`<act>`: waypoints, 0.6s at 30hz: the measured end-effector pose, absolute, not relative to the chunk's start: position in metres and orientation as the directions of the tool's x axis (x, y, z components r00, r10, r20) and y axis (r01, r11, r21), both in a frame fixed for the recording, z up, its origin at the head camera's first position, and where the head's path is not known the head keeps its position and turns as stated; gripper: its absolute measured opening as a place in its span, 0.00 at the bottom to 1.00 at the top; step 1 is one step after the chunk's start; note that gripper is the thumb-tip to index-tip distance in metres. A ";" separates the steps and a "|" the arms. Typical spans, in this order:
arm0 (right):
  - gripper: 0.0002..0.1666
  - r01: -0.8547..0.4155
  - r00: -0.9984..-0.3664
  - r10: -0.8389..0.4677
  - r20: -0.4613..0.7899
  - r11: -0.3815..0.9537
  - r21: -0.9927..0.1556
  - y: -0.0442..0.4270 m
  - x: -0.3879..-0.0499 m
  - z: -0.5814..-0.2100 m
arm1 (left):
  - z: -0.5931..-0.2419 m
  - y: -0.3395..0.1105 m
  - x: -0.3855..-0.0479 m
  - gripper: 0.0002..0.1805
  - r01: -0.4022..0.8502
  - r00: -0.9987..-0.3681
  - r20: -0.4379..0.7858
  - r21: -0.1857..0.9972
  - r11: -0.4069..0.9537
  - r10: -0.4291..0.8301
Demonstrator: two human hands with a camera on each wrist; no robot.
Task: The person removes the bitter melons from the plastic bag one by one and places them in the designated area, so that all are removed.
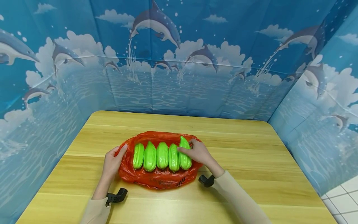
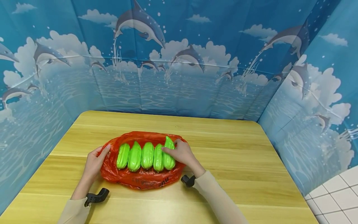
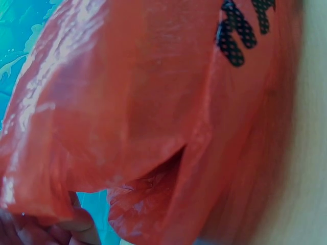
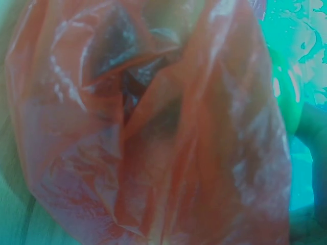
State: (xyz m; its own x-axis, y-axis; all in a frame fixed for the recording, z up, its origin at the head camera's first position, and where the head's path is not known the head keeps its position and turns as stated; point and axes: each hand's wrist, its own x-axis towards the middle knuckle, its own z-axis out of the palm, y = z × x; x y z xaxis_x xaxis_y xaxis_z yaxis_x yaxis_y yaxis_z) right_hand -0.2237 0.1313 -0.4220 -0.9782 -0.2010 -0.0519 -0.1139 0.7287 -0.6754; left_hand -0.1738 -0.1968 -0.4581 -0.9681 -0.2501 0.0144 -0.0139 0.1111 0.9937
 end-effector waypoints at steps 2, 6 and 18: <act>0.34 -0.111 -0.979 -0.196 -0.050 0.727 -0.677 0.131 -0.224 -0.422 | -0.458 -0.197 -0.174 0.25 -0.015 -0.968 0.013 0.994 0.109 -0.250; 0.33 -0.114 -0.980 -0.194 -0.042 0.725 -0.680 0.131 -0.224 -0.421 | -0.458 -0.197 -0.174 0.26 -0.013 -0.969 0.014 0.994 0.109 -0.247; 0.30 -0.155 -0.976 -0.217 -0.003 0.710 -0.687 0.130 -0.219 -0.417 | -0.458 -0.198 -0.174 0.26 -0.010 -0.970 0.015 0.995 0.099 -0.243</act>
State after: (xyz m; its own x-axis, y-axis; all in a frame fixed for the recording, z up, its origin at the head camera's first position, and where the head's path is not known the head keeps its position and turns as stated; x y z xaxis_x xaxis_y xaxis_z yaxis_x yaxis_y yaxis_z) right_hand -0.2190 0.1299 -0.4170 -0.9762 -0.2166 -0.0032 -0.1553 0.7100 -0.6868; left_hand -0.1737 -0.1978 -0.4579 -0.9698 -0.2434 0.0145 -0.0099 0.0990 0.9950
